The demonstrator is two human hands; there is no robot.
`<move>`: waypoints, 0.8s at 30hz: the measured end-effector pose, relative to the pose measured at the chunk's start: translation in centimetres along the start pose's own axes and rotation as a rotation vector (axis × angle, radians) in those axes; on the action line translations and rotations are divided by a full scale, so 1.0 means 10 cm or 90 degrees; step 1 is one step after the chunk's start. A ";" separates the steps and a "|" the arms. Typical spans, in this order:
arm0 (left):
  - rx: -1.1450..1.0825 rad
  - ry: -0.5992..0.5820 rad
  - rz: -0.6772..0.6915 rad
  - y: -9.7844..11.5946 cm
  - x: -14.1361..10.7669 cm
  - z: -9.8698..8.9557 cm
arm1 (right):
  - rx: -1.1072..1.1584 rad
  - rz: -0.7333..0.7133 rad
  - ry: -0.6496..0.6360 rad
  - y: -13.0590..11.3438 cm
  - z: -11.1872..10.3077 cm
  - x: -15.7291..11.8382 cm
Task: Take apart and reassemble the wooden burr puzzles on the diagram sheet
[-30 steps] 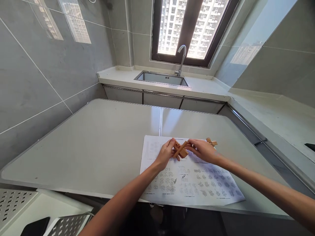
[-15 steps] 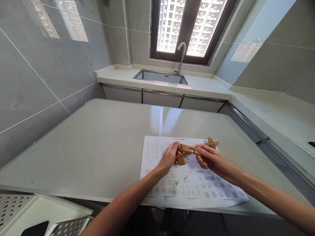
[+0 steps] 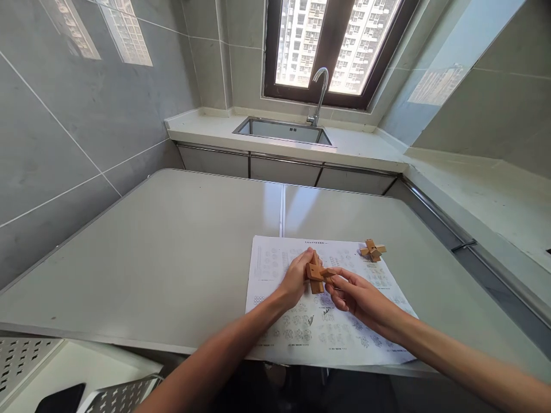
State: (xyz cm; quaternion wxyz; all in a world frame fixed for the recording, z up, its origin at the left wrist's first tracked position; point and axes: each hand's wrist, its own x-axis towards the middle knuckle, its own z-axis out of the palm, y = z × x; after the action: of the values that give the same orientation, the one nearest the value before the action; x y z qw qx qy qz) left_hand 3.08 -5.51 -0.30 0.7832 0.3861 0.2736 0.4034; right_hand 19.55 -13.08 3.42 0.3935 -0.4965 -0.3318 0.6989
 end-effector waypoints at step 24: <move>-0.115 0.130 0.016 -0.02 -0.01 0.01 | 0.175 -0.023 0.038 0.22 0.16 0.13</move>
State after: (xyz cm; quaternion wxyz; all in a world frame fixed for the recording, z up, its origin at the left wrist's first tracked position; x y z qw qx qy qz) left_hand 3.18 -5.70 -0.37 0.7777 0.2742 0.3093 0.4737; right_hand 17.26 -13.09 1.41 0.4800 -0.4528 -0.2300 0.7153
